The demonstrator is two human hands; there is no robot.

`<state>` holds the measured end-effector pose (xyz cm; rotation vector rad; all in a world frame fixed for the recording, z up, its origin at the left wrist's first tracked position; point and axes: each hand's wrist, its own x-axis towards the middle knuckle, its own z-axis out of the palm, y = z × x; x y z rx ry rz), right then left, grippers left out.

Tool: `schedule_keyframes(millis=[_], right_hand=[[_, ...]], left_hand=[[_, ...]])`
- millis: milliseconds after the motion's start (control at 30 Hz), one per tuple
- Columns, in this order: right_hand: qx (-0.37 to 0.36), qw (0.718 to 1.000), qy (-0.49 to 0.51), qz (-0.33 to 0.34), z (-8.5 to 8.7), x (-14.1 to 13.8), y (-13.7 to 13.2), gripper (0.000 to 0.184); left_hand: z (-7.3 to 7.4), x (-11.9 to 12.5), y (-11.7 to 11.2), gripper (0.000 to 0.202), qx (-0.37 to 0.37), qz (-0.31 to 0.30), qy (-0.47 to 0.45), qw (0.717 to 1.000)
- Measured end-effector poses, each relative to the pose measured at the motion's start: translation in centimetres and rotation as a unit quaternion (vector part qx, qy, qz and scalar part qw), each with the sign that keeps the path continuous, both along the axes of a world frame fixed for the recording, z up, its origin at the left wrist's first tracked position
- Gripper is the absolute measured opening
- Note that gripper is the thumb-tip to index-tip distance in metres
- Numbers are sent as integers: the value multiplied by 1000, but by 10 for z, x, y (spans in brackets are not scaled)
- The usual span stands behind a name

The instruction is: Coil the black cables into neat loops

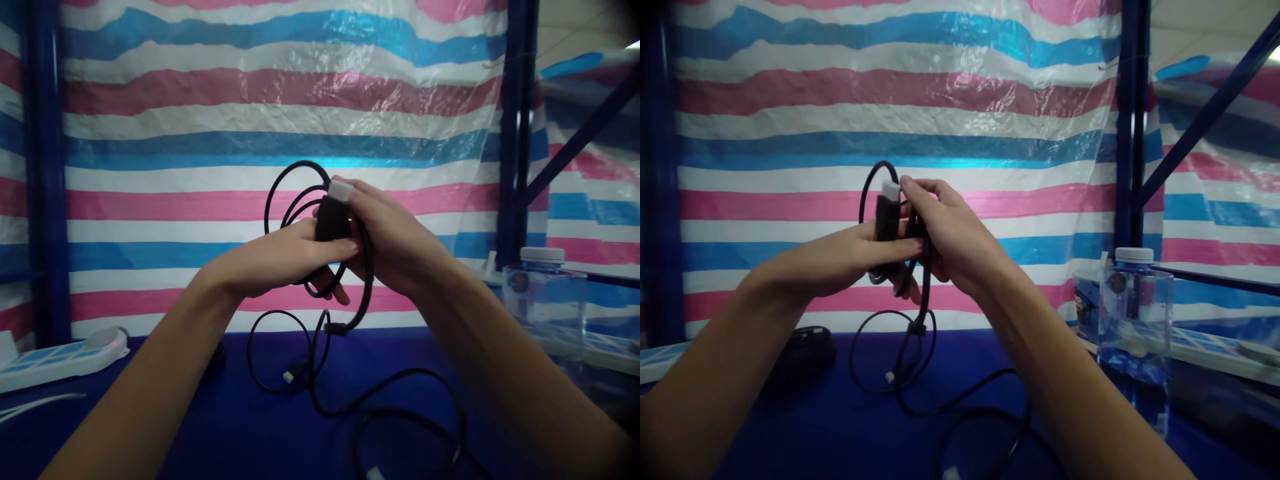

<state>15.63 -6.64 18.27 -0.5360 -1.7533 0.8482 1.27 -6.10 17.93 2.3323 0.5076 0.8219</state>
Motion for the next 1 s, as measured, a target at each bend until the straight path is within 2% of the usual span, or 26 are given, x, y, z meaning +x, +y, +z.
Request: schedule_keyframes(millis=[133,233,333,400,467,533,600,700,767,833,933,1000], right_hand=[[69,996,47,-42,-1,0,2,38],[111,984,100,-102,-1,0,6,39],[86,985,105,-105,0,-1,3,39],[13,996,74,-47,3,-1,-4,39],[-41,997,30,51,4,-1,-14,42],[-43,987,-11,152,5,-1,-25,40],[-23,979,-14,203,3,-4,-37,33],[-31,985,36,163,-1,-10,-55,60],[-6,989,70,127,-3,-15,-63,65],[66,989,99,87,-4,-17,-67,64],[175,974,145,-15,-2,-18,-64,57],[184,967,163,-65,0,-16,-59,46]], left_hand=[[2,-1,-11,20,-35,-58,-3,998],[0,3,-13,22,-17,-54,-14,998],[-2,9,-12,28,3,-59,11,998],[-2,10,-12,29,25,-65,55,996],[0,9,-13,29,66,-73,109,989],[1,7,-13,30,82,-121,150,978],[2,5,-13,30,49,-206,168,963],[4,3,-14,25,-18,-308,182,934],[6,2,-18,25,-19,-318,177,931],[8,-1,-22,24,9,-270,146,952],[8,-3,-26,16,57,-168,67,982],[7,-3,-27,15,79,-145,36,986]])
